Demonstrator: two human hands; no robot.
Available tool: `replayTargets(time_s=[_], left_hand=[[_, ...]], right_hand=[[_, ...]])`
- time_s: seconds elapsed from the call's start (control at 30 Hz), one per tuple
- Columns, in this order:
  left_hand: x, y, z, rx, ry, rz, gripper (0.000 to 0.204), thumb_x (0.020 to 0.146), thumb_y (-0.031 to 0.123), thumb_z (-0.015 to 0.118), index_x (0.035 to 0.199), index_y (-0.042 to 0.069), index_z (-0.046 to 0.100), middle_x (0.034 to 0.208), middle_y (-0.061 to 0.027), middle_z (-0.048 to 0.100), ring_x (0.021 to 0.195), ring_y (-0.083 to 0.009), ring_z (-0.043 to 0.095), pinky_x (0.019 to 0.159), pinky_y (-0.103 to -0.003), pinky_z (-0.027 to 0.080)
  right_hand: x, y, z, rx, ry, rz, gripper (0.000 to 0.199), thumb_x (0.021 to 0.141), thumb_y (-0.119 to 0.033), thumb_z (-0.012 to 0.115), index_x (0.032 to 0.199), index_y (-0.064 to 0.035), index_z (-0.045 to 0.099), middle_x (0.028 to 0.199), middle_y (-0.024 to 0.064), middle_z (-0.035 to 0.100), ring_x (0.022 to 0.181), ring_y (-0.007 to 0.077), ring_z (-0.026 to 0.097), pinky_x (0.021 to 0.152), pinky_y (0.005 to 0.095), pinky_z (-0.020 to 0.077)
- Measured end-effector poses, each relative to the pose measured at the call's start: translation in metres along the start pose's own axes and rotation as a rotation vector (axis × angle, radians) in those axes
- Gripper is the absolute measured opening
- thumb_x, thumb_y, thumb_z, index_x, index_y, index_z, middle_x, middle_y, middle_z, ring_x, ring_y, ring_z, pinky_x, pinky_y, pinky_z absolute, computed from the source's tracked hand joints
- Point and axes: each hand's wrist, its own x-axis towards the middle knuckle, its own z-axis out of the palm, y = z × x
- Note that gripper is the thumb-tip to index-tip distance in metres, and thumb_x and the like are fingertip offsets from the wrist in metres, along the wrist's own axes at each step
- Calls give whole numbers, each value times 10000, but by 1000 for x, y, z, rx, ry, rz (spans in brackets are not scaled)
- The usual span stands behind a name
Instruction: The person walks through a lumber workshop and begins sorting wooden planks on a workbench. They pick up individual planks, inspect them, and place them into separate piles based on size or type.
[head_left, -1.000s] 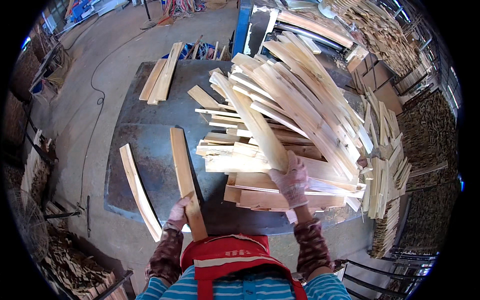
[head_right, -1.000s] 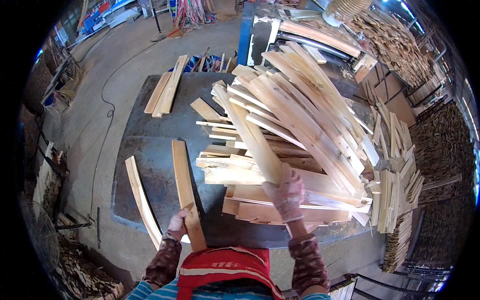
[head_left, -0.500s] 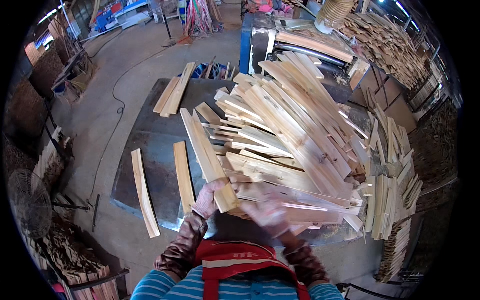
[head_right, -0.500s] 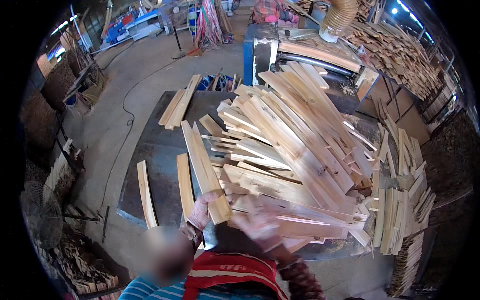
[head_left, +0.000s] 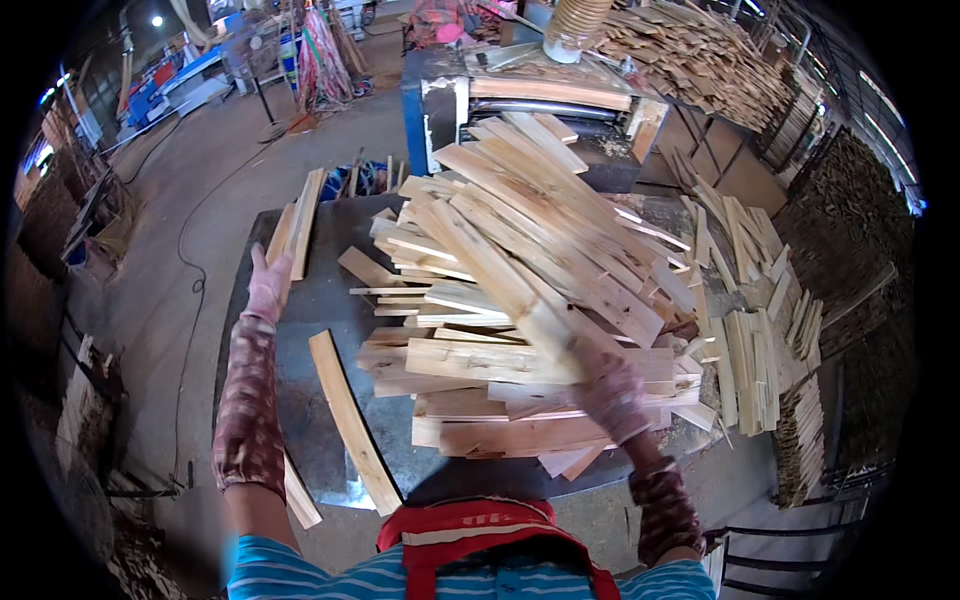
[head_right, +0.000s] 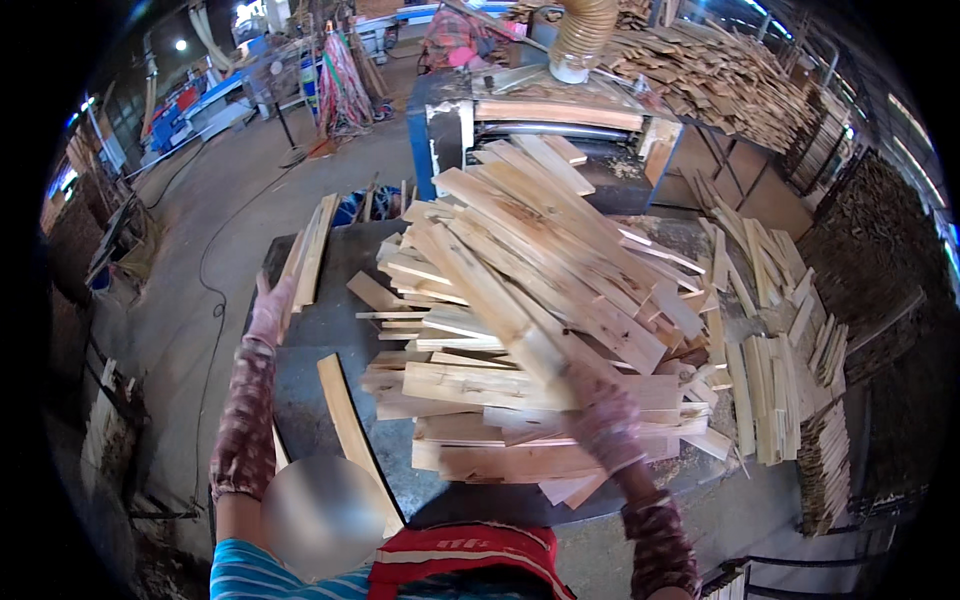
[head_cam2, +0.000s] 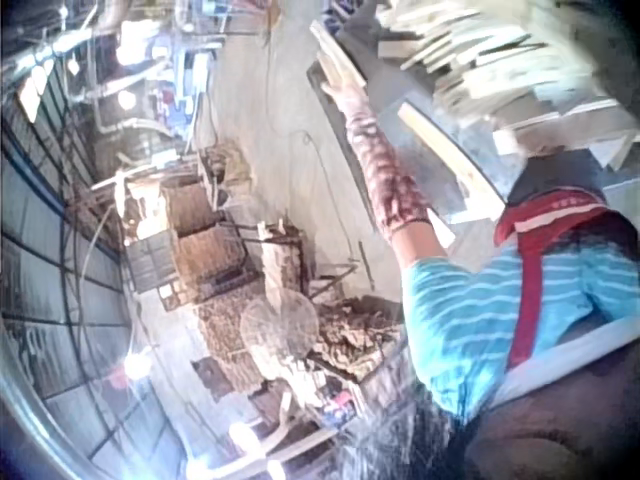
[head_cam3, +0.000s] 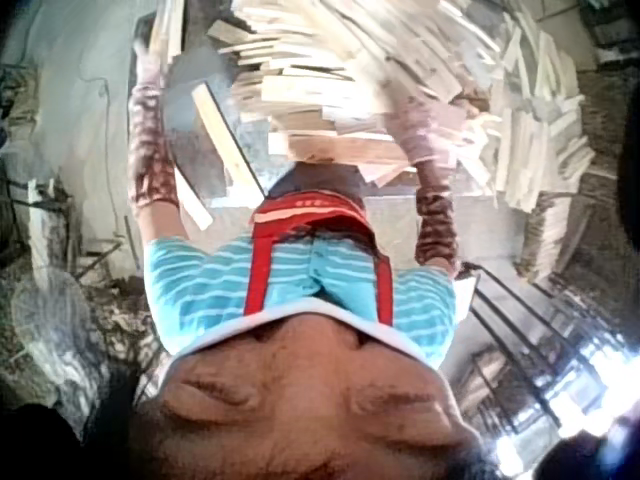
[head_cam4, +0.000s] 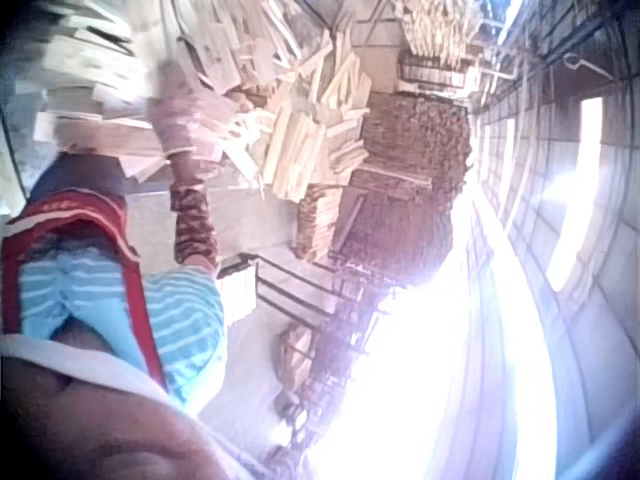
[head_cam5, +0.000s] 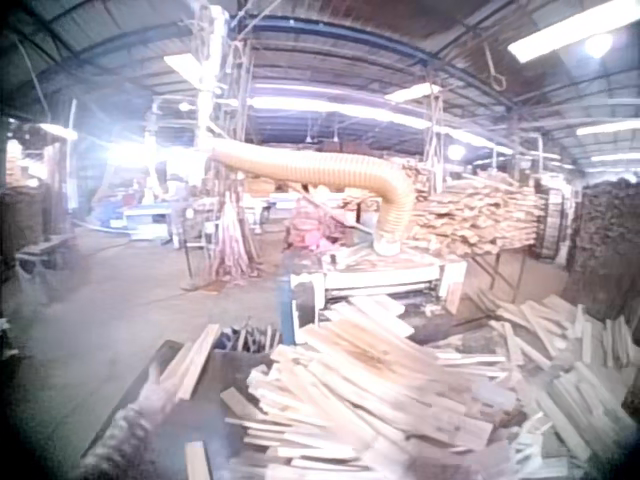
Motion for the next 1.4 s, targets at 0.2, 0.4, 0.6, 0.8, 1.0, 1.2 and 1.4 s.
replayTargets(time_s=[0.2,0.4,0.6,0.8,1.0,1.2,1.4], left_hand=[[-117,-27,118,-351,-596,5,631,961,312,615,1485,110,326,1287,-72,547,1201,-188,520,983,-399,471],[-247,-55,166,-881,-996,-504,640,871,279,684,1404,11,453,1194,-136,641,1095,-306,635,976,-415,505],[-264,-50,134,-1163,-796,-656,511,910,342,648,1334,81,534,1078,-231,672,936,-389,685,890,-505,549],[-275,-73,110,-1408,-802,-686,751,900,714,497,1364,124,526,1072,-243,670,885,-394,699,818,-531,579],[-280,-105,78,-1394,-770,-574,802,938,745,332,1390,105,502,1081,-227,665,867,-373,694,801,-522,576],[-266,-122,40,-1272,-666,-617,779,972,701,339,1377,50,483,1055,-217,652,844,-344,688,827,-488,565],[-297,-227,22,101,159,-257,570,859,374,700,1298,71,498,903,-128,664,916,-301,682,789,-421,536]], right_hand=[[-23,-87,-41,710,-246,-33,845,815,-610,664,1471,-134,428,1200,250,630,1013,394,665,844,496,536],[1,-102,-34,442,-204,-406,745,925,-673,467,1433,-129,484,1272,221,614,1169,377,594,981,503,457],[94,35,5,-45,97,11,694,907,-488,570,1455,-85,430,1529,141,416,1412,320,385,1077,493,377],[119,26,14,-147,72,21,671,915,-480,570,1403,-32,466,1426,212,510,1278,380,527,1073,483,417],[132,22,11,62,-28,-64,596,873,-471,627,1273,-31,577,1178,230,662,1118,380,636,950,479,511],[67,-21,3,173,-287,-85,616,798,-441,690,1283,-79,576,1172,198,652,1021,357,661,898,453,527],[9,-85,-14,403,-110,-70,521,770,-308,707,1214,-75,565,1032,191,651,1022,400,647,882,459,531]])
